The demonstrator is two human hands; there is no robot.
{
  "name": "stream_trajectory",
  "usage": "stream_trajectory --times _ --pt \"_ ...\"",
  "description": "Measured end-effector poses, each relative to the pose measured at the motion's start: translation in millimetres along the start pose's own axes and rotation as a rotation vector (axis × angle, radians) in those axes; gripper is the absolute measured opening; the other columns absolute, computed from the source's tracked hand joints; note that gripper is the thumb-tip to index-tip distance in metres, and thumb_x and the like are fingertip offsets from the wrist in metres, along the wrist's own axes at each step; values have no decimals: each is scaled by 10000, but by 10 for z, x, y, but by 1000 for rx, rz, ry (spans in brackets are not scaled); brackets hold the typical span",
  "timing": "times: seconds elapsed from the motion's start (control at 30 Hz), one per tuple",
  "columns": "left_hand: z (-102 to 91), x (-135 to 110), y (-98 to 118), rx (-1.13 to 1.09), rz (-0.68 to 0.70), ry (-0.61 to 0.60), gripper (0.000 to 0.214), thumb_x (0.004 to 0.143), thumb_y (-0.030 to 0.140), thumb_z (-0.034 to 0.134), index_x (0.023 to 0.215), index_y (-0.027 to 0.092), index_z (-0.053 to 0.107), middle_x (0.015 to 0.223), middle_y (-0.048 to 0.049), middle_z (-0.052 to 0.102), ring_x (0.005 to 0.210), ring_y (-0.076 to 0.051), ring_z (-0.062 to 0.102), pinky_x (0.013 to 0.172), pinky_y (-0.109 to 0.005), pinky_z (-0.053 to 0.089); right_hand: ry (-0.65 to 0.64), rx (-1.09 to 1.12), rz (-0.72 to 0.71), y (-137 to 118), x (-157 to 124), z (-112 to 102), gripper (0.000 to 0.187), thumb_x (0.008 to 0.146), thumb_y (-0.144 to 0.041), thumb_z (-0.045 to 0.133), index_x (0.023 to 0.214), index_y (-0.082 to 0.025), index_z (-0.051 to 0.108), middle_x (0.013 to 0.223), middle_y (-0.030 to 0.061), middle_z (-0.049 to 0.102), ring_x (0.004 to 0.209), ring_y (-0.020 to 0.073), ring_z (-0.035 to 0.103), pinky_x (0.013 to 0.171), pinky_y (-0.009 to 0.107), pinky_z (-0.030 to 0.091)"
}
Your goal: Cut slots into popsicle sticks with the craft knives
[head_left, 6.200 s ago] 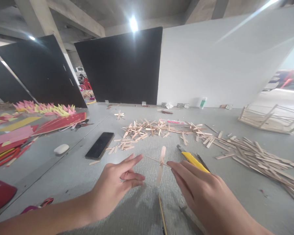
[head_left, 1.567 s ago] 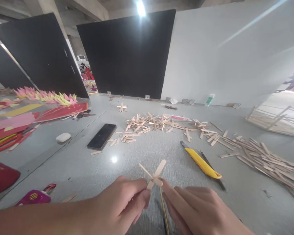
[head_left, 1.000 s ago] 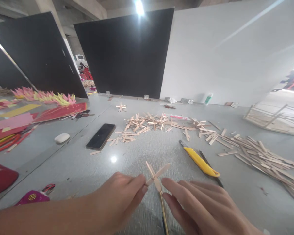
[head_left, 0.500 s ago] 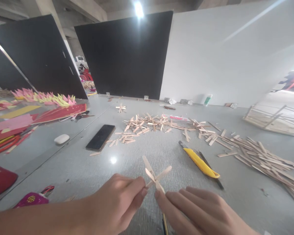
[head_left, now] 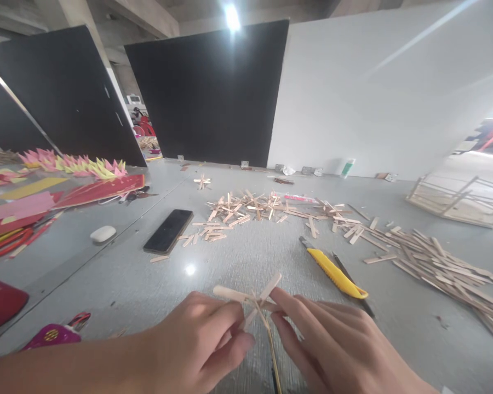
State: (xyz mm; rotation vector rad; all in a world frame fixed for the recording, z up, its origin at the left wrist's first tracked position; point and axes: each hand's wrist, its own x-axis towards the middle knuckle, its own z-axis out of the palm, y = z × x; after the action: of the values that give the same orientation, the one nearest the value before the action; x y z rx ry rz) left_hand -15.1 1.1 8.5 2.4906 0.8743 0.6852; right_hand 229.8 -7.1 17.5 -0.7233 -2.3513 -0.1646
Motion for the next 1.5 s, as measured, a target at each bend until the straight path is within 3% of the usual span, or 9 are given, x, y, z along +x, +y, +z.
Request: stream_trajectory --times 0.1,0.2,0.37,0.47,0.6,0.97,1.13,1.3,1.5 --pt "-43 19 62 -130 -114 -84 284 1011 299 436 737 226 438 607 35 497 511 -118 447 515 -244 386 -89 78 132 -22 -44 8 145 1022 -66 486 1049 -173 580 726 -27 611 547 123 574 504 302 410" --pt "-100 61 137 -372 -296 -227 359 1039 423 416 747 219 452 631 20 512 549 -116 491 495 -214 370 -163 168 249 -39 -57 7 167 1054 -123 462 1035 -208 605 770 -32 631 615 115 615 576 284 444" --pt "-95 91 138 -727 -491 -383 390 1042 556 443 986 187 554 672 18 575 587 -105 522 558 -199 403 -288 485 527 -61 58 -41 218 998 -163 485 897 -255 655 658 -71 592 530 86 503 510 220 390" --pt "-29 72 104 -919 -603 -412 467 1001 648 504 1032 185 560 695 9 618 569 -102 527 565 -211 443 -449 595 743 -94 156 -103 209 971 -245 504 818 -241 646 618 -57 536 551 101 475 499 225 360" --pt "53 47 84 -1116 -646 -312 546 881 724 649 884 186 556 659 5 636 560 -107 570 576 -221 483 -492 714 904 -119 219 -143 214 968 -311 504 799 -222 601 621 -58 476 543 94 442 484 212 360" --pt "61 152 48 -1335 -581 -224 494 910 644 679 793 182 548 600 -54 697 445 -135 628 437 -195 446 -471 674 946 -63 192 -152 222 953 -304 513 755 -226 576 611 -55 486 534 90 470 492 203 374" --pt "44 143 8 -1281 -537 -280 477 936 631 655 832 172 580 600 -31 662 474 -129 630 446 -188 458 -445 631 905 -60 192 -141 235 962 -316 489 771 -232 597 599 -58 451 548 104 439 480 219 337" --pt "14 106 6 -1167 -523 -358 437 945 572 684 960 136 659 834 -49 681 584 -75 647 516 -138 480 -452 602 834 -71 179 -139 237 961 -309 503 797 -233 656 640 -36 568 581 116 478 515 251 332" --pt "21 87 34 -1083 -494 -300 462 948 584 676 1180 189 618 1066 -67 675 601 -53 636 485 -121 449 -445 595 822 -79 175 -110 276 975 -361 510 789 -254 683 625 -34 583 573 126 457 518 267 319"
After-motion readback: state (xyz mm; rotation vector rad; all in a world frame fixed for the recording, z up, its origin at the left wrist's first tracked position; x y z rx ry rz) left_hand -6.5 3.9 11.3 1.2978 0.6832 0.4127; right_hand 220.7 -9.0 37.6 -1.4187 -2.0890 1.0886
